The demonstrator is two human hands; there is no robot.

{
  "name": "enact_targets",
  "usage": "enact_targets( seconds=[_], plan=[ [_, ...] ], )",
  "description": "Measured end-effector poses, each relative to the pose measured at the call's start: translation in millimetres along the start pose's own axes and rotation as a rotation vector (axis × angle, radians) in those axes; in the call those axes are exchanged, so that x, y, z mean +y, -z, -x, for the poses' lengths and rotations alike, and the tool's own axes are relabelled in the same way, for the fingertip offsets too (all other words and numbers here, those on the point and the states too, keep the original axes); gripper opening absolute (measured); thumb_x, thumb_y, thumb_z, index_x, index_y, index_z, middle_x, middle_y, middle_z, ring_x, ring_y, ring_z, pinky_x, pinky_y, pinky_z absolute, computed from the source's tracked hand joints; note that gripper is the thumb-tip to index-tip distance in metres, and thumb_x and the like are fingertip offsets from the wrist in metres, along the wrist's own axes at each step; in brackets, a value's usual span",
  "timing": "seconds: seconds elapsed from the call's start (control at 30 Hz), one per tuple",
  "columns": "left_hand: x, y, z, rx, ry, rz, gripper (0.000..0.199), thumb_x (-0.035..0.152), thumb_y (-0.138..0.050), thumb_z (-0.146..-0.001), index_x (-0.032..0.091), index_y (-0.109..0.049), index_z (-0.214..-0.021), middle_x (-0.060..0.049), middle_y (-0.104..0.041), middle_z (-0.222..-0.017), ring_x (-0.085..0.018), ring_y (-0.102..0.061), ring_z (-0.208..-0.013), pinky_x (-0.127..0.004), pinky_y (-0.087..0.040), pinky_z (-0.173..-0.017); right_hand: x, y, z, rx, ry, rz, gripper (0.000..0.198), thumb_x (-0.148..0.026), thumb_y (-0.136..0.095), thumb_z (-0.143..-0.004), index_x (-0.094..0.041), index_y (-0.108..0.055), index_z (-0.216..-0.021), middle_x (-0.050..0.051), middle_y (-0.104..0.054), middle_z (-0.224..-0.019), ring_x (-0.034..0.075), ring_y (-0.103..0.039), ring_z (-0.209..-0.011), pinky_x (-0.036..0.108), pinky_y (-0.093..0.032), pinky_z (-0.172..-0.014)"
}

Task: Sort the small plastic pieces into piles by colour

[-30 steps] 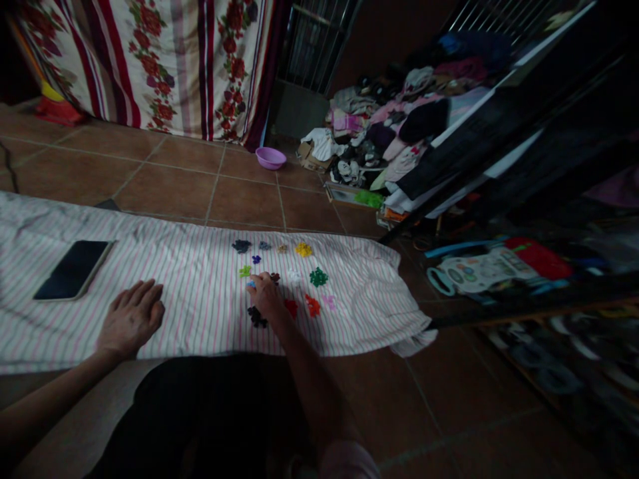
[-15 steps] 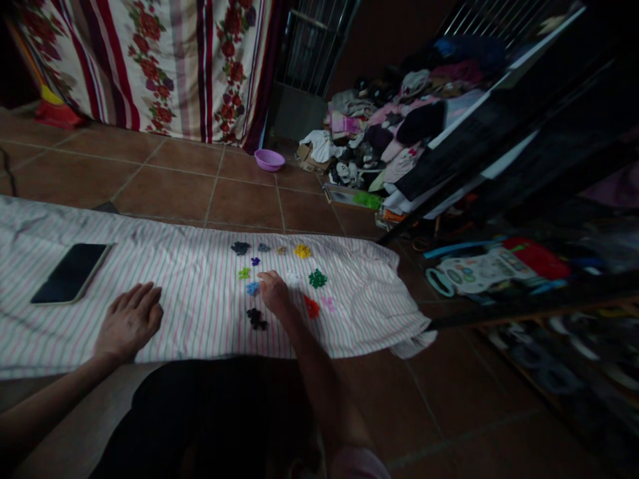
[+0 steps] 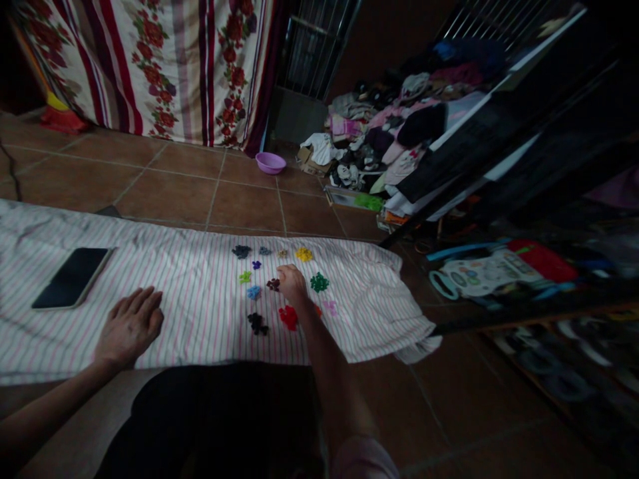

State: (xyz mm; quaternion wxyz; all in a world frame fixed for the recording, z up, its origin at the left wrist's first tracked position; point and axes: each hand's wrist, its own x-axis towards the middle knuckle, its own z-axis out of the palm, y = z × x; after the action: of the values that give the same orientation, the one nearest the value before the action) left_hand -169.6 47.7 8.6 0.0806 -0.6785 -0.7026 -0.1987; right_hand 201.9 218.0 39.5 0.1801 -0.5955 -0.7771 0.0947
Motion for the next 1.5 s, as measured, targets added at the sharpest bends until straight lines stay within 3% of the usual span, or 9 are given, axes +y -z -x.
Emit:
enact_targets(
  seconds=[0.53,0.83,1.03,1.27,1.5],
  plan=[
    [0,0,0,0.003,-0.011,0.014,0.044,0.033,-0.037,-0.092,0.019,-0.061,-0.127,-0.016,-0.065,-0.134,-0.033,-0.052,-0.135,-0.053,-0.037,-0.113,-7,-11,-34,-0.077,-0.013,0.087,0.041,-0.002,-0.046,-0.087,-0.016,-0.077,-0.110,0.012,-0.075,-0.113,0.022,-0.067,-0.110,0.032,-0.050,-0.100],
    [-1,-2,1,0.000,-0.015,0.007,0.045,0.032,-0.036,-0.093,0.015,-0.061,-0.127,-0.020,-0.064,-0.136,-0.035,-0.052,-0.135,-0.054,-0.036,-0.113,-5,-17,-36,-0.134,0.014,0.179,0.043,-0.002,-0.043,-0.088,-0.014,-0.075,-0.115,0.014,-0.074,-0.114,0.023,-0.067,-0.107,0.031,-0.050,-0.098],
    [0,-1,1,-0.003,-0.007,0.002,0.044,0.031,-0.037,-0.093,0.017,-0.061,-0.128,-0.018,-0.064,-0.137,-0.033,-0.052,-0.136,-0.053,-0.037,-0.113,-8,-17,-36,-0.142,-0.034,0.172,0.044,0.000,-0.044,-0.087,-0.011,-0.075,-0.116,0.018,-0.073,-0.117,0.025,-0.067,-0.108,0.031,-0.048,-0.099],
    [0,-2,1,-0.002,-0.014,-0.039,0.044,0.029,-0.036,-0.094,0.015,-0.061,-0.128,-0.018,-0.063,-0.138,-0.034,-0.052,-0.136,-0.052,-0.038,-0.113,-17,-16,-39,-0.124,-0.060,0.097,0.038,-0.007,-0.048,-0.092,-0.011,-0.073,-0.121,0.014,-0.071,-0.124,0.022,-0.064,-0.116,0.028,-0.045,-0.104],
    [-1,-3,2,0.012,-0.025,-0.066,0.043,0.028,-0.039,-0.094,0.017,-0.059,-0.131,-0.016,-0.064,-0.138,-0.033,-0.052,-0.136,-0.053,-0.038,-0.113,-28,-25,-46,-0.140,0.105,-0.038,0.039,-0.009,-0.061,-0.086,-0.013,-0.071,-0.123,0.013,-0.069,-0.126,0.021,-0.062,-0.117,0.032,-0.044,-0.107]
  ],
)
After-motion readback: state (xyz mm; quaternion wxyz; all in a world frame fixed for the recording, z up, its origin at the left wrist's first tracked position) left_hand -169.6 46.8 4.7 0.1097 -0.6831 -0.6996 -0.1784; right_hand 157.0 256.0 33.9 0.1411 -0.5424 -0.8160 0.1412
